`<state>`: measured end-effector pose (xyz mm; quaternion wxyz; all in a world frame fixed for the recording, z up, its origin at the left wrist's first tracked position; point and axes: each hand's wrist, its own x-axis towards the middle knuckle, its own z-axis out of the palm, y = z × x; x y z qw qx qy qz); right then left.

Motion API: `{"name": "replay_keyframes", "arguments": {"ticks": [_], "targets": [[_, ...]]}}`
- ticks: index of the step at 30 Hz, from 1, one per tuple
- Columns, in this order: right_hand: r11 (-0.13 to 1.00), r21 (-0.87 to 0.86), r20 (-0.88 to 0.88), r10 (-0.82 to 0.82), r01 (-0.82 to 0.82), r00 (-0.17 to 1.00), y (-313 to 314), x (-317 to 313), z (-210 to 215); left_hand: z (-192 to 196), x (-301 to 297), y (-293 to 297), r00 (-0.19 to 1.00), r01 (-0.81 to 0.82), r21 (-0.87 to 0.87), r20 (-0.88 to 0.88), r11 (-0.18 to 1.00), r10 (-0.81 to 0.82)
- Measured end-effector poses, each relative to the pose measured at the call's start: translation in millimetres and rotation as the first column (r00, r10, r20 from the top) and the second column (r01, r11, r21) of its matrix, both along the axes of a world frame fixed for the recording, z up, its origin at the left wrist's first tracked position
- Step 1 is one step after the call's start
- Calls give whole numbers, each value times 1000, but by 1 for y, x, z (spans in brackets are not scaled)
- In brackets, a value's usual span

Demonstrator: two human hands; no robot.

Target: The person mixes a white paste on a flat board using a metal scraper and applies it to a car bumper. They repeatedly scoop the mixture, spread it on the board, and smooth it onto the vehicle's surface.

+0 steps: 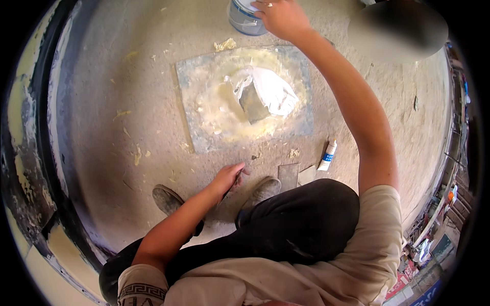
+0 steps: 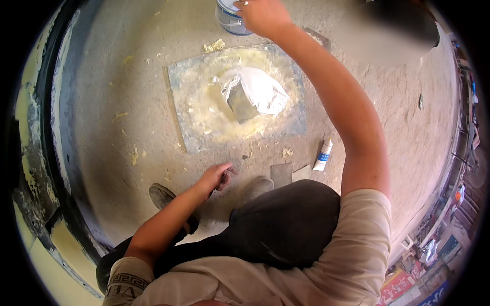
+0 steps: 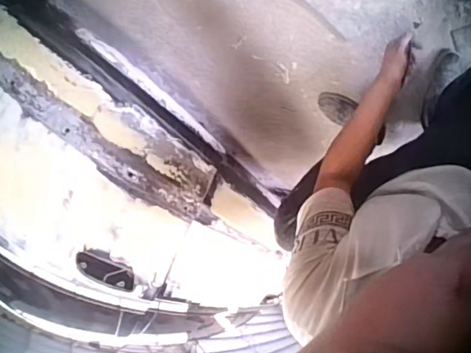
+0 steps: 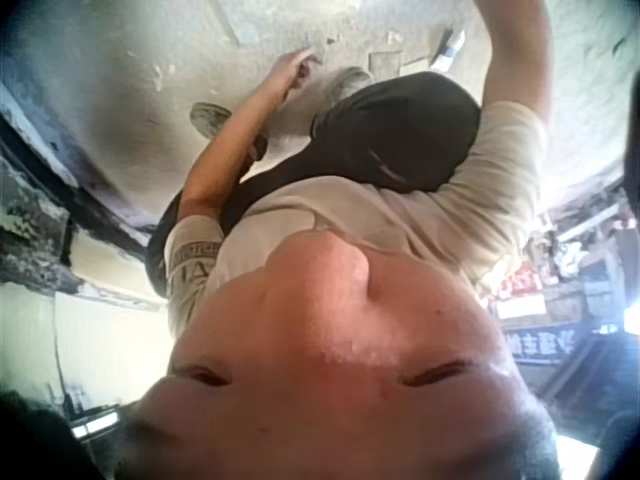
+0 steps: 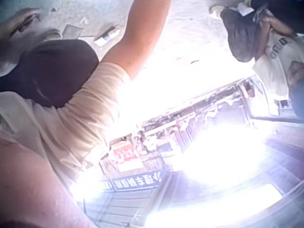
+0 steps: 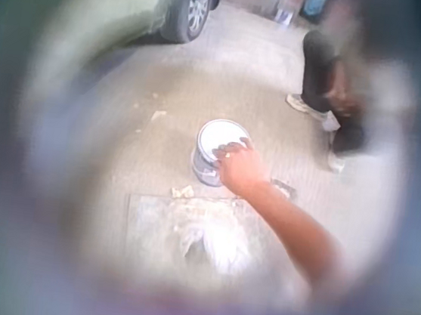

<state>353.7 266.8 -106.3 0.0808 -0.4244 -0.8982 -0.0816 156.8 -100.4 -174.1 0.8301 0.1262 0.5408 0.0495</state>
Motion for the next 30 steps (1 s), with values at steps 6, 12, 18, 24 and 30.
{"name": "replay_keyframes", "arguments": {"ticks": [6,12,18,24,30], "targets": [[999,-13,37,-34,35,999,4,-1,-15,-4,0,1,1000,-17,11,12,1000,17],[987,-144,77,-54,65,996,-14,6,7,4,3,12,985,-136,61,-101,989,142],[993,-109,-172,14,-33,985,-138,-5,26,66,-23,69,933,-342,267,-19,901,359],[950,-288,-281,34,-118,959,-200,-11,56,141,-36,108,873,-446,562,102,697,477],[908,-347,-304,128,-235,944,-216,-23,78,165,-30,124,923,-248,817,36,521,383]]}}
